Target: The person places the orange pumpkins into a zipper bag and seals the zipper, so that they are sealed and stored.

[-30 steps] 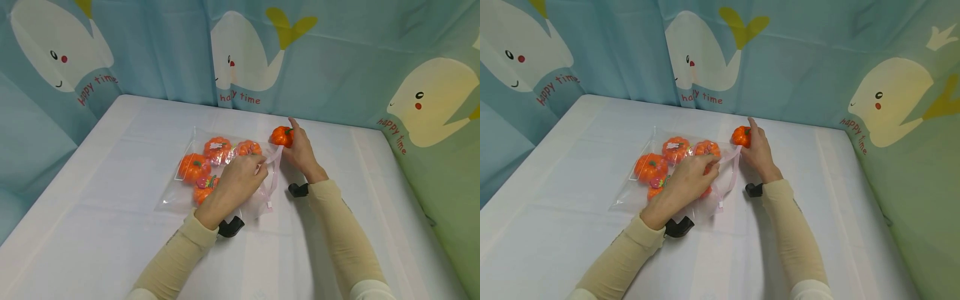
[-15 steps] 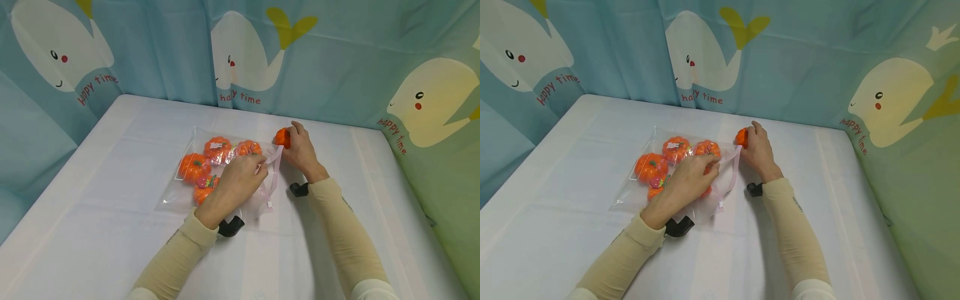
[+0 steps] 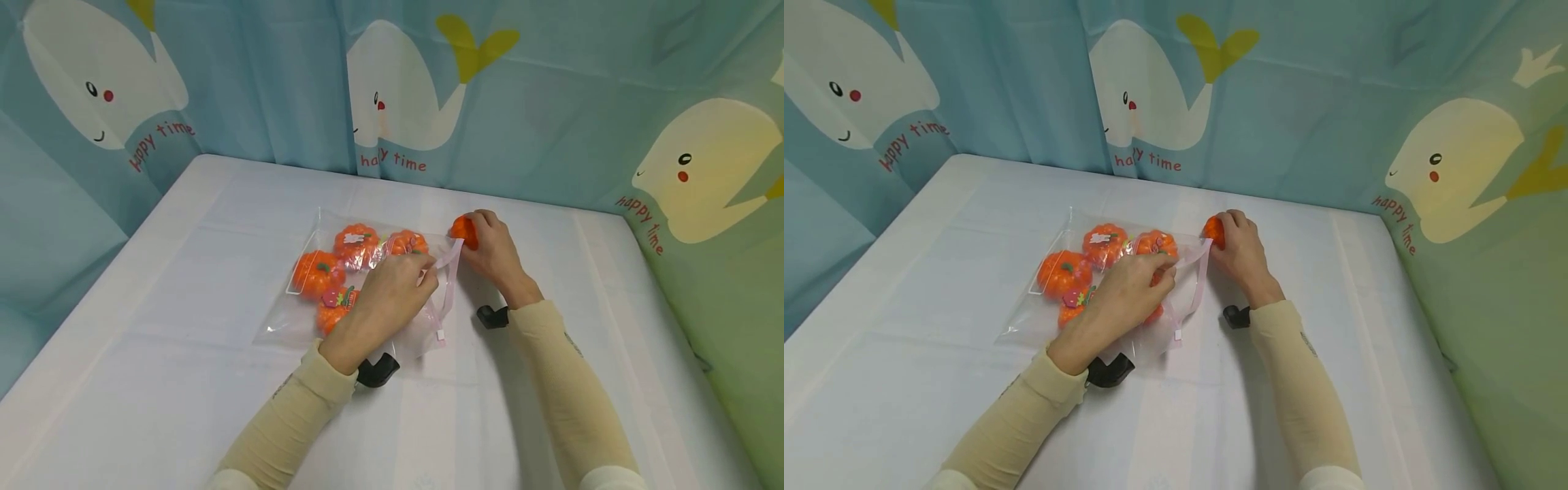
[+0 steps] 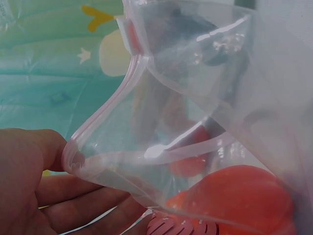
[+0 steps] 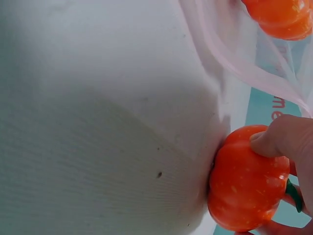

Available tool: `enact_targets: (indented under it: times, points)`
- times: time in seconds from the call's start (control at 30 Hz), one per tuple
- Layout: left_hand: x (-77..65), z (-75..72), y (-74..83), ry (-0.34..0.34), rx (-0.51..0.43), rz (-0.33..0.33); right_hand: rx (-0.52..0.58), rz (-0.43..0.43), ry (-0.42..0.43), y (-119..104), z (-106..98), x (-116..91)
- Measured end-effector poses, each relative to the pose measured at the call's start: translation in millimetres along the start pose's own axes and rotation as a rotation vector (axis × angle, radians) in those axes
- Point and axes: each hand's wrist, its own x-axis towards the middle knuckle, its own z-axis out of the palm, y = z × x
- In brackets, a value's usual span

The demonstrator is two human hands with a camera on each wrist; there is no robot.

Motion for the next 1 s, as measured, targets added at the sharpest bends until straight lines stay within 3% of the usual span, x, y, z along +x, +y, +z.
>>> enact_targets:
  times: [0.4, 0.73, 1.0]
  points:
    - [-0.5, 1.1, -0.5, 0.013, 0.002, 0.01, 0.078, -0.027, 0.109, 1, -4, -22]
    - [-0.9, 1.3, -0.8, 0.019, 0.002, 0.011, 0.124, -0.002, 0.166, -4, -14, -41]
    - [-1.5, 1.3, 0.0, 0.032, 0.011, 0.015, 0.181, -0.047, 0.236, -5, -20, -65]
